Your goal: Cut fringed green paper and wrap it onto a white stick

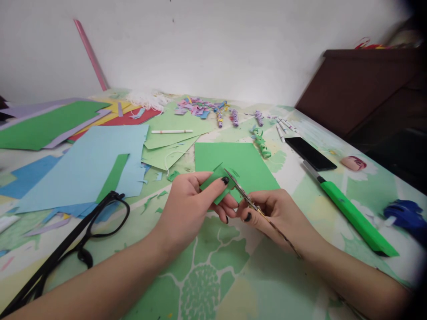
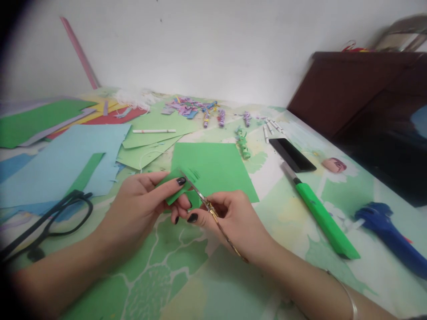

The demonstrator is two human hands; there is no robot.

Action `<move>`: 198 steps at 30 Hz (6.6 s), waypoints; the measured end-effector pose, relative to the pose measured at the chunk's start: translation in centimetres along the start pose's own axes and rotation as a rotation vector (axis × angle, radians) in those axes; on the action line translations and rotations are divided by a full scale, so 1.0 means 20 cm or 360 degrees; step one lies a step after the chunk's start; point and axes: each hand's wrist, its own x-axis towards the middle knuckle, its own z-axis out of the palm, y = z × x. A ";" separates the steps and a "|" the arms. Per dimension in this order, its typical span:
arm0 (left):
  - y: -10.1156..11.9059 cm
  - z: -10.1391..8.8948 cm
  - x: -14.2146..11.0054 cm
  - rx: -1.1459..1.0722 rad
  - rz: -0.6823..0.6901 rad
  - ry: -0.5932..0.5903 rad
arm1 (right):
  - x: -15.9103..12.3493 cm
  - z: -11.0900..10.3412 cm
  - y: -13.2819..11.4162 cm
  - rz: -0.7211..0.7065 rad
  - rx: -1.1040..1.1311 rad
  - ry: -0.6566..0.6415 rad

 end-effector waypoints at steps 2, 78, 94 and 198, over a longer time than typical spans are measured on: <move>0.00 0.00 0.00 0.0003 -0.0003 -0.0005 | 0.00 0.00 0.00 0.0033 -0.0033 0.0018; 0.02 0.01 0.00 0.0002 -0.0027 0.0007 | -0.02 -0.01 0.00 -0.0084 -0.0070 -0.0071; 0.01 0.00 0.00 0.0035 0.0013 -0.0019 | 0.00 0.00 -0.01 0.0105 -0.0038 0.0022; 0.01 0.01 0.00 0.0025 -0.0029 0.0011 | 0.01 0.00 -0.03 0.0179 -0.0049 0.0054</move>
